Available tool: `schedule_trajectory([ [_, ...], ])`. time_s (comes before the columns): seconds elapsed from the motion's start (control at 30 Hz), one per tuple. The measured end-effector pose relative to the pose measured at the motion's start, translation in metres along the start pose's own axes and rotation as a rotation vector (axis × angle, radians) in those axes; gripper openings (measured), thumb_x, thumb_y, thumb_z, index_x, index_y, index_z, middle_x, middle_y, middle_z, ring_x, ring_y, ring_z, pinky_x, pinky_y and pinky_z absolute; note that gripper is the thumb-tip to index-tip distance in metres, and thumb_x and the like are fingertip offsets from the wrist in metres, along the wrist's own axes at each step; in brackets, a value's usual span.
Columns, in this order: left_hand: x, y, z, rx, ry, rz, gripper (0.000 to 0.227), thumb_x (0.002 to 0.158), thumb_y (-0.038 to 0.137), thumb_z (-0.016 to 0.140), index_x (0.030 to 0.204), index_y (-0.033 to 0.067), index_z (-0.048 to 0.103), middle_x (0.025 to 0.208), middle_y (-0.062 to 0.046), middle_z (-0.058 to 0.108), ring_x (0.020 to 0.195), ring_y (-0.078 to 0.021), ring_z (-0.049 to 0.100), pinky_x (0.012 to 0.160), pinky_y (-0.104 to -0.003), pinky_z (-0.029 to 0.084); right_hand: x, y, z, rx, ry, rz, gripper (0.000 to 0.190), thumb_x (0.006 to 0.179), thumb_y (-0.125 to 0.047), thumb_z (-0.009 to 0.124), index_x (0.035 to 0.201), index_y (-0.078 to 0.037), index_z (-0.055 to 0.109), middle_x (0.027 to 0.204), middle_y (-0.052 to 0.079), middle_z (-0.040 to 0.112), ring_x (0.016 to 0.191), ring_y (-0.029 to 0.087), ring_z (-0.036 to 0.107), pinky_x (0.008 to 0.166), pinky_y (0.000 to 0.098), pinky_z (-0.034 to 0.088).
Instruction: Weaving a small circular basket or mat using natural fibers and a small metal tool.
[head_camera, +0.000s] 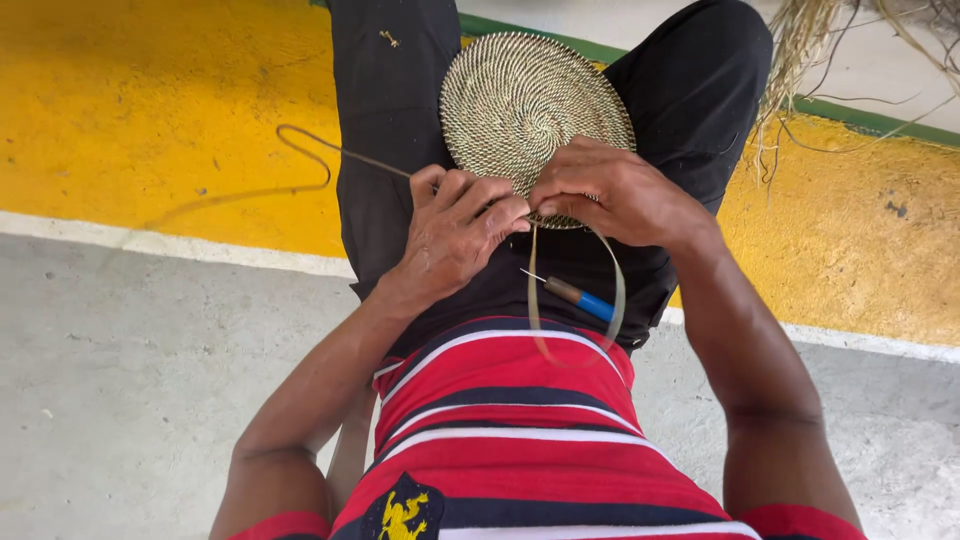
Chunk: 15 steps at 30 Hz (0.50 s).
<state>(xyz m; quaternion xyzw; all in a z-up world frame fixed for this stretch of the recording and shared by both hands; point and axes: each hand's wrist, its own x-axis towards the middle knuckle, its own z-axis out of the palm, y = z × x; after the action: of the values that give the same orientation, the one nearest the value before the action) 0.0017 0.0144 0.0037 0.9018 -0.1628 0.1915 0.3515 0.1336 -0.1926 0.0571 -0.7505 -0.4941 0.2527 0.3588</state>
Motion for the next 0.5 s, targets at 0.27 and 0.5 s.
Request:
schedule_trajectory([
  [0.27, -0.002, -0.005, 0.000, 0.024, -0.008, 0.034, 0.022, 0.094, 0.027, 0.081, 0.113, 0.0201, 0.070, 0.114, 0.007, 0.063, 0.101, -0.0155, 0.055, 0.097, -0.042, 0.032, 0.001, -0.009, -0.003, -0.035, -0.099, 0.049, 0.013, 0.096, -0.015, 0.068, 0.107, -0.008, 0.068, 0.099, 0.006, 0.067, 0.095, 0.027, 0.067, 0.083, 0.0407, 0.054],
  [0.5, -0.005, -0.004, 0.002, 0.050, -0.028, 0.058, 0.020, 0.094, 0.022, 0.080, 0.112, 0.0225, 0.072, 0.116, 0.008, 0.063, 0.101, -0.0147, 0.053, 0.099, -0.042, 0.033, 0.005, 0.052, -0.006, 0.324, 0.264, 0.302, 0.013, 0.097, -0.012, 0.062, 0.109, -0.009, 0.065, 0.102, 0.004, 0.067, 0.093, 0.017, 0.067, 0.079, 0.0297, 0.055],
])
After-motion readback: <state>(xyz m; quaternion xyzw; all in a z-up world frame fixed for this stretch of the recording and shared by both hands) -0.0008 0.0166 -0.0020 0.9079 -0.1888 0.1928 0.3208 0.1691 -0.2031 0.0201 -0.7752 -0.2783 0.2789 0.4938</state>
